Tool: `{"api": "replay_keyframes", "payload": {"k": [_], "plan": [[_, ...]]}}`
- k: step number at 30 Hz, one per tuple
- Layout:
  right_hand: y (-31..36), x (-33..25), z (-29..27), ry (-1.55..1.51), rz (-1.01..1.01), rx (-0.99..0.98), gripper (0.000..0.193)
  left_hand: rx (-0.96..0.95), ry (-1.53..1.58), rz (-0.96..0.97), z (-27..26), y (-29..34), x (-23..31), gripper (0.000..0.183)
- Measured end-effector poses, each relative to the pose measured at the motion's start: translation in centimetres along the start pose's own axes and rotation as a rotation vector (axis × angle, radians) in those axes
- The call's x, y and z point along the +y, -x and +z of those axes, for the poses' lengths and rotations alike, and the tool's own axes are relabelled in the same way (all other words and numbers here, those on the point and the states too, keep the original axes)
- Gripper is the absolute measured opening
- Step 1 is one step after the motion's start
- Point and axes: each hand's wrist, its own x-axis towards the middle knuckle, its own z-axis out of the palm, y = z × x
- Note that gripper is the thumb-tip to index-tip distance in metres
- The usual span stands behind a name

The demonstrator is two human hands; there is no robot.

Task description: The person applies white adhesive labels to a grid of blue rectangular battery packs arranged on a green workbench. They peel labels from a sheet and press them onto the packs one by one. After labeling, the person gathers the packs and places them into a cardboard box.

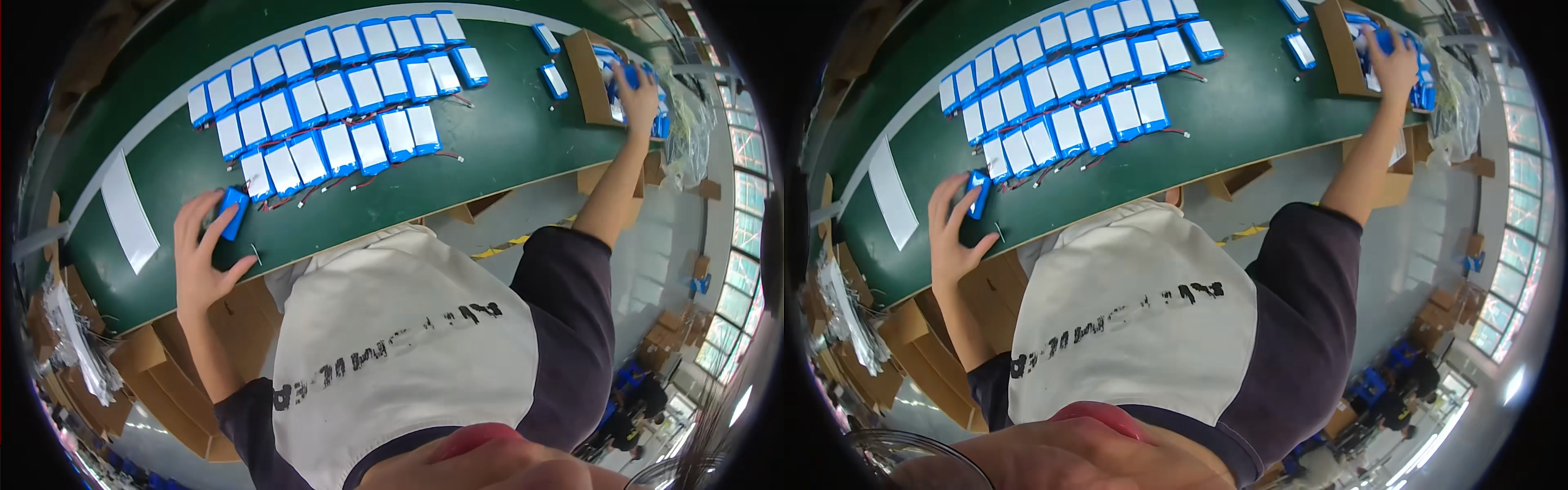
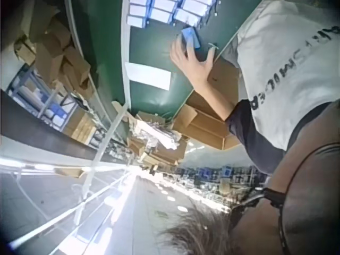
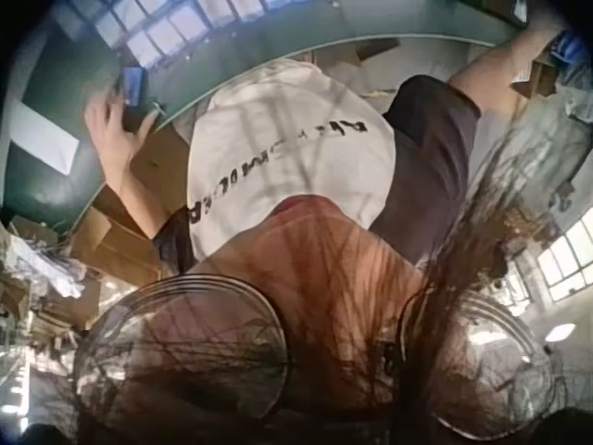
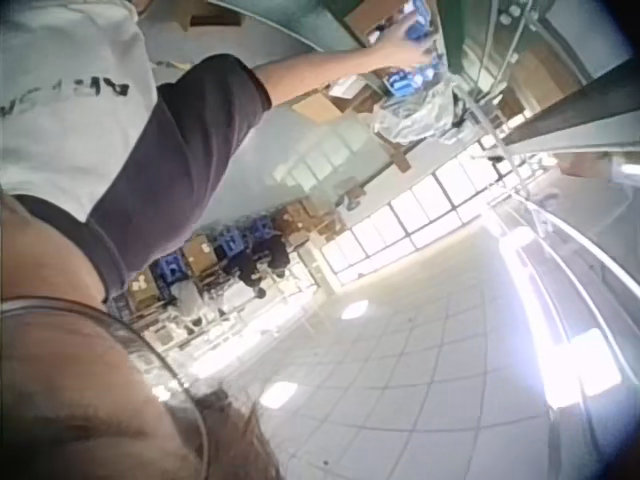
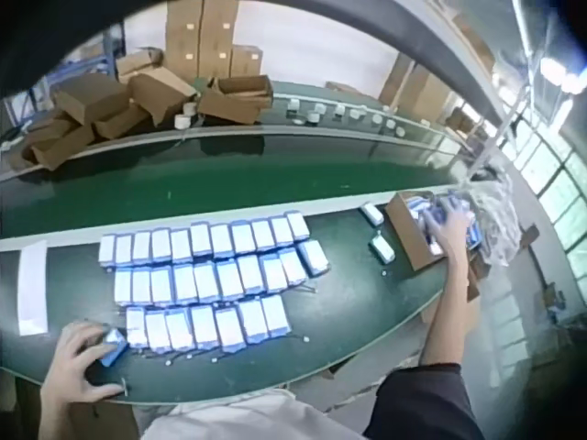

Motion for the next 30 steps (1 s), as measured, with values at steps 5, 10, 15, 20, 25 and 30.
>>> {"api": "replay_keyframes", "payload": {"k": [5,10,15,20,25,30], "plan": [[7.3,-10.9,-2.3,-0.681,-0.455,-0.324,0.029,0.114,-0.100,-0.176,3.3,0.7,-2.9,0.054],[9.5,-10.9,0.1,-0.629,-0.299,-0.242,0.032,0.059,0.067,-0.200,3.8,-1.4,-2.3,0.049],[10.1,-12.9,0.5,-0.673,-0.222,-0.249,0.028,0.223,-0.089,-0.397,5.0,-3.3,-2.3,0.050],[7.9,-21.2,-0.9,-0.837,-0.590,-0.243,0.045,0.206,-0.135,-0.037,5.3,-6.0,-3.7,0.053],[8.5,-24.0,-2.2,-0.831,-0.689,-0.264,0.058,0.149,-0.050,-0.031,4.5,-5.1,-3.8,0.054],[10.2,-22.8,-4.3,-0.816,-0.570,-0.328,0.056,0.209,-0.053,-0.121,3.9,-1.5,-3.5,0.052]]}}
